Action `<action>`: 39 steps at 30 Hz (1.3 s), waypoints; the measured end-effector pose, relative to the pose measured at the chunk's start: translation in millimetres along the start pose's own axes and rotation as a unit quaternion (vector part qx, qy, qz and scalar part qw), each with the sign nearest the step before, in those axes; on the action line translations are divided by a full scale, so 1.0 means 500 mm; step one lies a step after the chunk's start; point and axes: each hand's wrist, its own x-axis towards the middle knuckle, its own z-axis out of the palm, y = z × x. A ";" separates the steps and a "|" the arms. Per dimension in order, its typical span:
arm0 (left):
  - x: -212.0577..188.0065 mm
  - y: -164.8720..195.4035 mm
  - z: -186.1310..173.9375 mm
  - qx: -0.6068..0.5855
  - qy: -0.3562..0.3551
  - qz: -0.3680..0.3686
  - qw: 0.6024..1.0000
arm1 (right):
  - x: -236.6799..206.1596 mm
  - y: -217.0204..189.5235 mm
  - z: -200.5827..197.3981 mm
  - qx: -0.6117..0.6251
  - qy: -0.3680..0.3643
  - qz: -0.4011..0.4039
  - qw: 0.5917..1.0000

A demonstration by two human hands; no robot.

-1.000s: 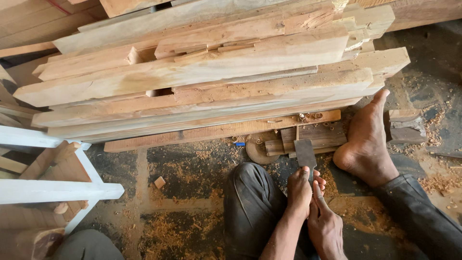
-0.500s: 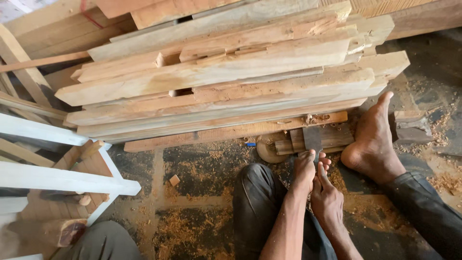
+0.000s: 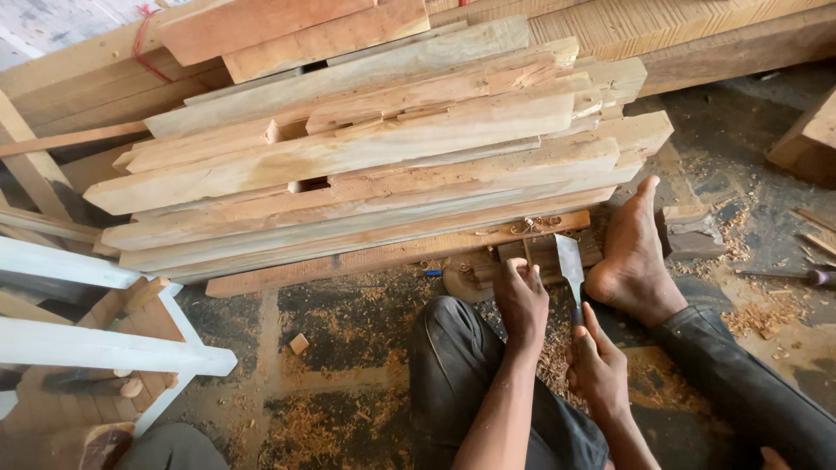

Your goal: The person sits on the floor and uses a chisel to carve small rectangular notches into a stack of wooden planks. They repeatedly insert small wooden dowels into the carved notches to test the fit, then remove them and continue carving.

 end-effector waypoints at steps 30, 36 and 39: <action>0.463 0.161 -0.475 0.160 0.089 0.382 0.906 | 0.016 0.035 -0.033 -0.603 0.075 -0.095 0.789; 0.469 0.198 -0.479 0.205 0.089 0.409 0.885 | 0.002 0.033 -0.035 -0.602 0.079 -0.087 0.790; 0.403 0.167 -0.463 0.164 0.165 0.387 0.892 | -0.017 0.001 -0.030 -0.599 0.085 -0.120 0.787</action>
